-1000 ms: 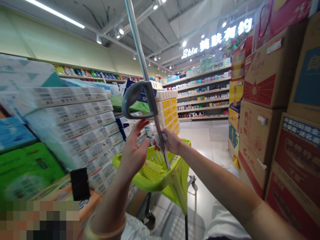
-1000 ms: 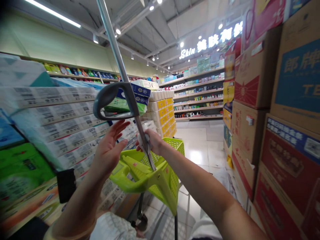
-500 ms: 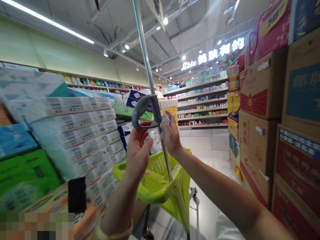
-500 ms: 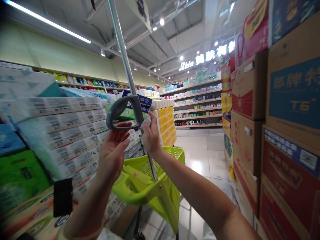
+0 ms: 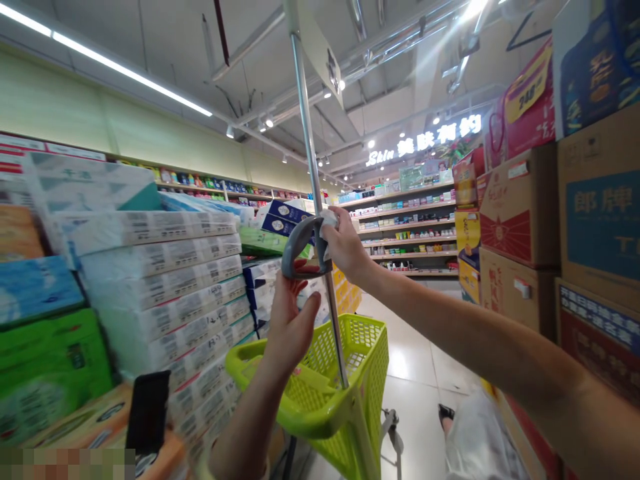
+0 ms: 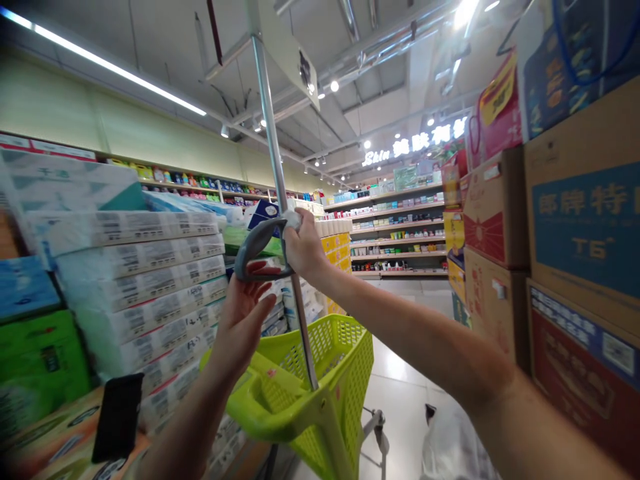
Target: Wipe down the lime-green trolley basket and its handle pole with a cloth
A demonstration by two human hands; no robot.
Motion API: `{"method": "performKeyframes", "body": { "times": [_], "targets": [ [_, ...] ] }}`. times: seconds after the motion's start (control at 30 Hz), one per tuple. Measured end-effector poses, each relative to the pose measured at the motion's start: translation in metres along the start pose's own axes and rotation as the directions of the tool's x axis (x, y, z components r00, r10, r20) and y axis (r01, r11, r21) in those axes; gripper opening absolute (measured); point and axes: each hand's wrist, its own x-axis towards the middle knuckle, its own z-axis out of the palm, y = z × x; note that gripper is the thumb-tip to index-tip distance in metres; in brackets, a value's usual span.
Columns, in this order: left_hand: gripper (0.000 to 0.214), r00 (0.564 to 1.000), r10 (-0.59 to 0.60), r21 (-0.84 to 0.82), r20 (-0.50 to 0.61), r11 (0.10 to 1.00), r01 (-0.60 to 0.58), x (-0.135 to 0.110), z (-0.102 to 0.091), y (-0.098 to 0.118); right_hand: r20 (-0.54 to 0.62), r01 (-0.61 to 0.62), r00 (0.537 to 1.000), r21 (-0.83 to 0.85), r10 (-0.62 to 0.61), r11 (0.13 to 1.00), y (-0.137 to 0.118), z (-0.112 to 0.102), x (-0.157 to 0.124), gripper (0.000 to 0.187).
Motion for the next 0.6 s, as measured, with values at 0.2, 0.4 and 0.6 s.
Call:
{"method": "performKeyframes", "body": {
  "times": [0.2, 0.4, 0.6],
  "targets": [
    [0.028, 0.999, -0.034, -0.049, 0.032, 0.998, 0.035, 0.006, -0.005, 0.010, 0.153, 0.439, 0.898, -0.256, -0.412, 0.861, -0.036, -0.013, 0.013, 0.053],
    [0.037, 0.986, -0.157, -0.159, 0.057, 0.974, 0.164, 0.006, -0.008, 0.011, 0.574, 0.763, 0.589, -0.164, -0.569, 0.625, -0.062, -0.019, 0.008, 0.038],
    [0.041, 0.939, -0.324, -0.178, 0.112, 0.924, 0.340, 0.011, -0.016, 0.017, 0.741, 0.884, 0.347, -0.054, -0.575, 0.464, -0.061, -0.028, 0.020, 0.027]
  ]
}}
